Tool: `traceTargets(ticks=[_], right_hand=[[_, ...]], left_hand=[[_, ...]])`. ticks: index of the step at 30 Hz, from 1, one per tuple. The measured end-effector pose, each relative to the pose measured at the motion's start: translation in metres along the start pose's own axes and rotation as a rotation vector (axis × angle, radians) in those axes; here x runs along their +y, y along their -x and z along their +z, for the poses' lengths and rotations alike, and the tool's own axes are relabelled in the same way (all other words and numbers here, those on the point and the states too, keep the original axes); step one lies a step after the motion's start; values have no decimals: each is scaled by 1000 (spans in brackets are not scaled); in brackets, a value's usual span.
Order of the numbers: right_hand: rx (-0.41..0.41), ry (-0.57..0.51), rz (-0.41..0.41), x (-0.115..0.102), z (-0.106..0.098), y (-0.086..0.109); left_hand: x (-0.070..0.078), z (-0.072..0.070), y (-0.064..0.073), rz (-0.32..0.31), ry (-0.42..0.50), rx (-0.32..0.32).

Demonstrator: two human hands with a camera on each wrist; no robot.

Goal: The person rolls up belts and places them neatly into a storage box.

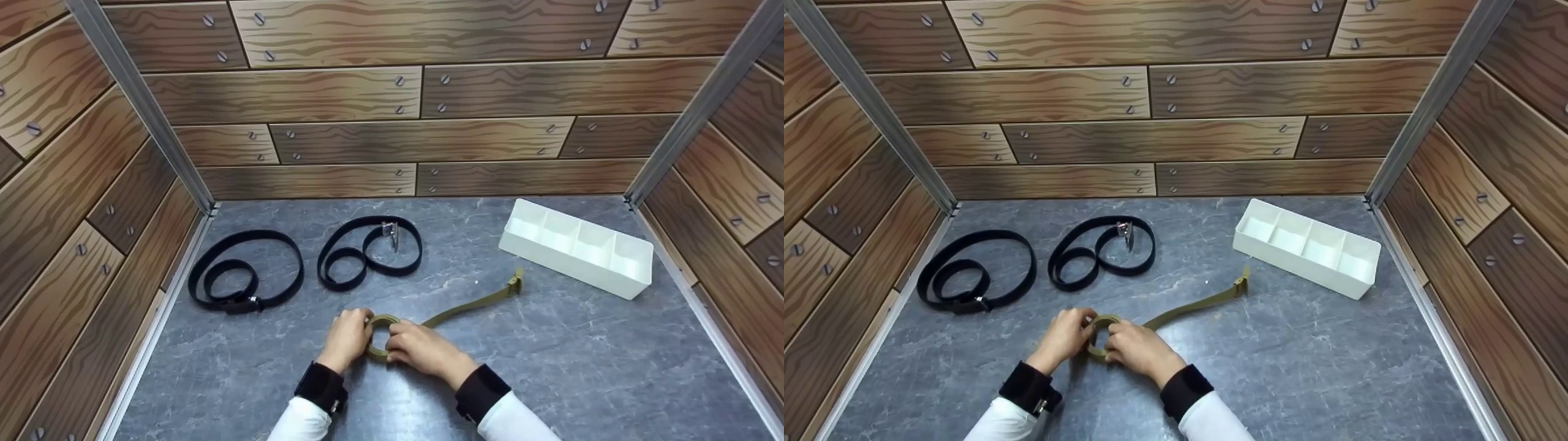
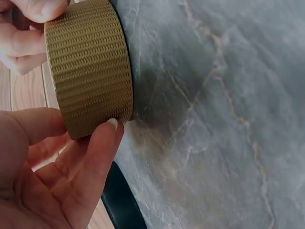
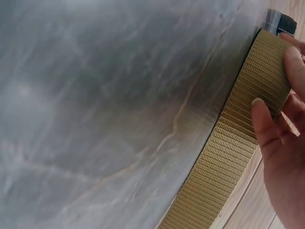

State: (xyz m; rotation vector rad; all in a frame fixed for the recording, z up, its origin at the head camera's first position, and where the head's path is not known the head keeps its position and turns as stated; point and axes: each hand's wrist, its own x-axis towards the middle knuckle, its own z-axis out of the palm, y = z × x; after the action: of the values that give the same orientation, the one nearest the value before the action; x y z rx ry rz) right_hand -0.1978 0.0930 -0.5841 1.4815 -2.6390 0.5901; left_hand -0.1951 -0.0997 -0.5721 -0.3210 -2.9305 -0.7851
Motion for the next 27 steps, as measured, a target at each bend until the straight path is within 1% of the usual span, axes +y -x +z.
traceTargets(ticks=[3, 6, 8, 11, 16, 22, 27], right_hand=[[-10, 20, 20, -3, 1, -1], [-21, 50, 46, -4, 1, -1], [-27, 64, 53, -5, 0, -2], [-31, 73, 43, -5, -1, -2], [-32, 52, 21, -4, -1, -3], [-35, 51, 52, -4, -1, -2], [-35, 50, 52, -2, -1, -2]], left_hand=[[1, 0, 0, -21, -37, 13], [1, 0, -2, -31, -72, 6], [1, -1, -3, -39, -79, -3], [1, -2, -5, -49, -79, -10], [1, -1, -3, -51, -61, 7], [7, 0, 2, -78, -17, 8], [7, 0, 0, -50, -36, 39]])
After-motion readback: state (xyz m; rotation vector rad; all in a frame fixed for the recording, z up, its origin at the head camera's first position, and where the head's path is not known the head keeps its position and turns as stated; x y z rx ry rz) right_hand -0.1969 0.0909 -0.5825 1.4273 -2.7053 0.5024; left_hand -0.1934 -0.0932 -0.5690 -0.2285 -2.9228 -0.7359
